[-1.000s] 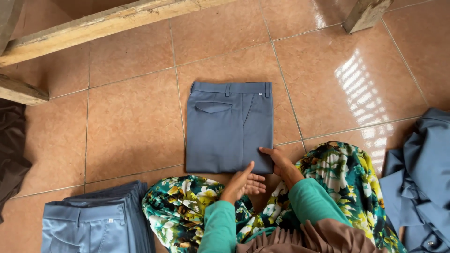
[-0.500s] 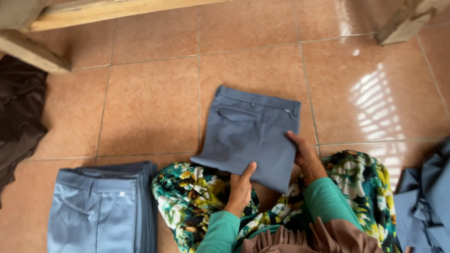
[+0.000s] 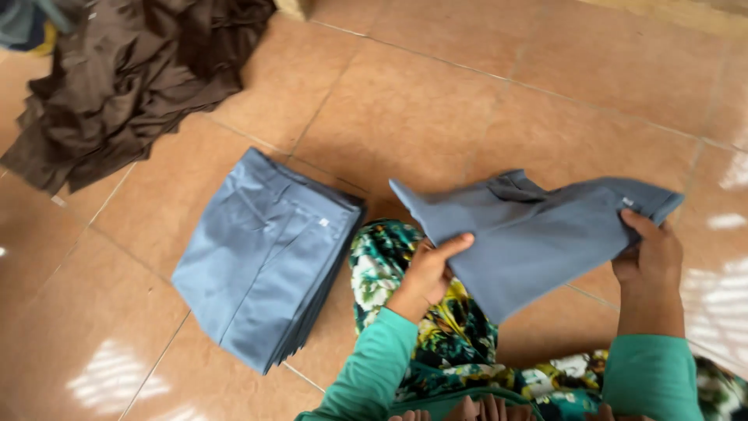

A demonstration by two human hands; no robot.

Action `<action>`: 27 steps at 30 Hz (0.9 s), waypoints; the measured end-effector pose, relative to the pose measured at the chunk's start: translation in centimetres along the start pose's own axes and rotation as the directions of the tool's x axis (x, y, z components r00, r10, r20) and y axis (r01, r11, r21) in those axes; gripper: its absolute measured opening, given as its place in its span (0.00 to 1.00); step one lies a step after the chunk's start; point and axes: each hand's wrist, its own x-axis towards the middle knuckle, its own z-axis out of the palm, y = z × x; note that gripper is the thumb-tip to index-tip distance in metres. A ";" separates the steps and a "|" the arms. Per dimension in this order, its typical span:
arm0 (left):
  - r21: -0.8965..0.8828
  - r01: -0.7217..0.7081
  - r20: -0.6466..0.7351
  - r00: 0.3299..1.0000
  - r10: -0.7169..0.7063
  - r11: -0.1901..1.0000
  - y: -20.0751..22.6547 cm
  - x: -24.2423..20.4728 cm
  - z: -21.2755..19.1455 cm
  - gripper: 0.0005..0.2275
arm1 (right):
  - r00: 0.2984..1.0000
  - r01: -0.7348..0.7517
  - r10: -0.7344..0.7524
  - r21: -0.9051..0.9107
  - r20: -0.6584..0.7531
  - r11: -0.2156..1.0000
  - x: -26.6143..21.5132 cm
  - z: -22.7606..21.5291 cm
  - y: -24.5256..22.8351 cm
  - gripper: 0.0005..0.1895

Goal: Folding blue trousers into neat rectangles and stacking them on the floor.

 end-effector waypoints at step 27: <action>0.360 -0.253 -0.757 0.483 0.440 0.898 15.4 -18.1 -36.1 0.28 | 0.625 -0.226 0.389 -0.320 0.677 0.920 -22.9 28.9 21.5 0.46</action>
